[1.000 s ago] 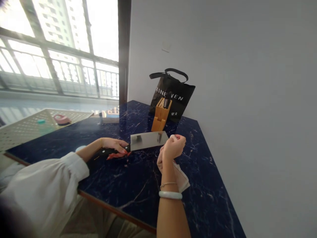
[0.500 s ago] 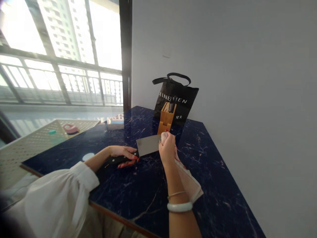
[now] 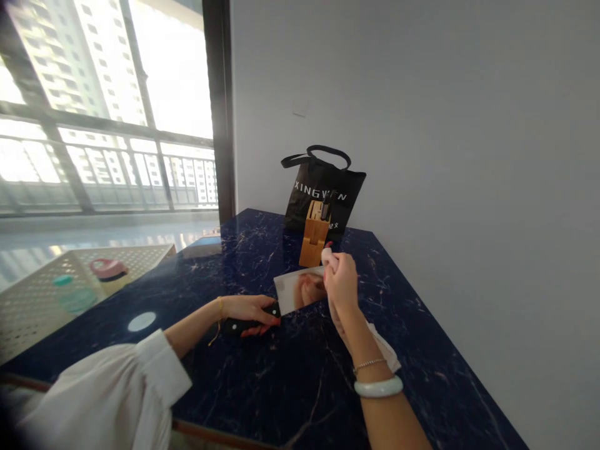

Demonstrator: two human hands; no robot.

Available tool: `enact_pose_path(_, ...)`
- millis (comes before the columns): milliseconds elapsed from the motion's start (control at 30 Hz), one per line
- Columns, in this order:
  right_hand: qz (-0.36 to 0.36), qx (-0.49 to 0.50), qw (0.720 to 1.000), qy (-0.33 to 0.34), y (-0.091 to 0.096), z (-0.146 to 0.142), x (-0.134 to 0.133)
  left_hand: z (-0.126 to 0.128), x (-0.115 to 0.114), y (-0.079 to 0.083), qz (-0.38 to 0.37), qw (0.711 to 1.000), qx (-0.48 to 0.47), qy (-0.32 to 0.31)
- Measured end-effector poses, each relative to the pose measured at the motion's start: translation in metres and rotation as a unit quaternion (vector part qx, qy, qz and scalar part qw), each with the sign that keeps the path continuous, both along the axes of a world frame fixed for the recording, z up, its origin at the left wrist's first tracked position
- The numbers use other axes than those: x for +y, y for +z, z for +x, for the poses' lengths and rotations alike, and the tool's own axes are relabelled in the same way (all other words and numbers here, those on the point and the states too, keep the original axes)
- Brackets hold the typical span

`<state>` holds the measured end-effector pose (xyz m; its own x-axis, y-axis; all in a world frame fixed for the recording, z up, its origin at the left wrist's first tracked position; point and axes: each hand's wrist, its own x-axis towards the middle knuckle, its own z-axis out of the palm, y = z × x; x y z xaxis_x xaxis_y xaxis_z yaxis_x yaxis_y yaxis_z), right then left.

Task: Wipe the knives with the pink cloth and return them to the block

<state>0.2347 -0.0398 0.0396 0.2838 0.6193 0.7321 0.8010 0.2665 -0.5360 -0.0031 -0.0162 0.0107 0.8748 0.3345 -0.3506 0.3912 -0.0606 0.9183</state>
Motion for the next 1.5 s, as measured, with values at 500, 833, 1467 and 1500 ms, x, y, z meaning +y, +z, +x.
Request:
enact_pose_path(500,-0.136,-0.149,0.97,0.138,-0.035,-0.051,0.016,0.001,0.008,-0.006,0.01,1.0,0.025,0.011)
enact_pose_path(833,-0.132,-0.225,0.941,0.216,-0.03,-0.067,0.003,0.007,0.006,-0.007,-0.023,0.999,0.021,0.039)
enact_pose_path(1467,-0.207,-0.141,0.933,0.258,-0.026,-0.058,-0.009,0.004,0.006,-0.006,-0.068,0.996,0.016,0.059)
enact_pose_path(1500,-0.206,-0.141,0.931,0.267,-0.024,-0.06,-0.011,0.004,0.006,-0.006,-0.073,0.995,0.01,0.062)
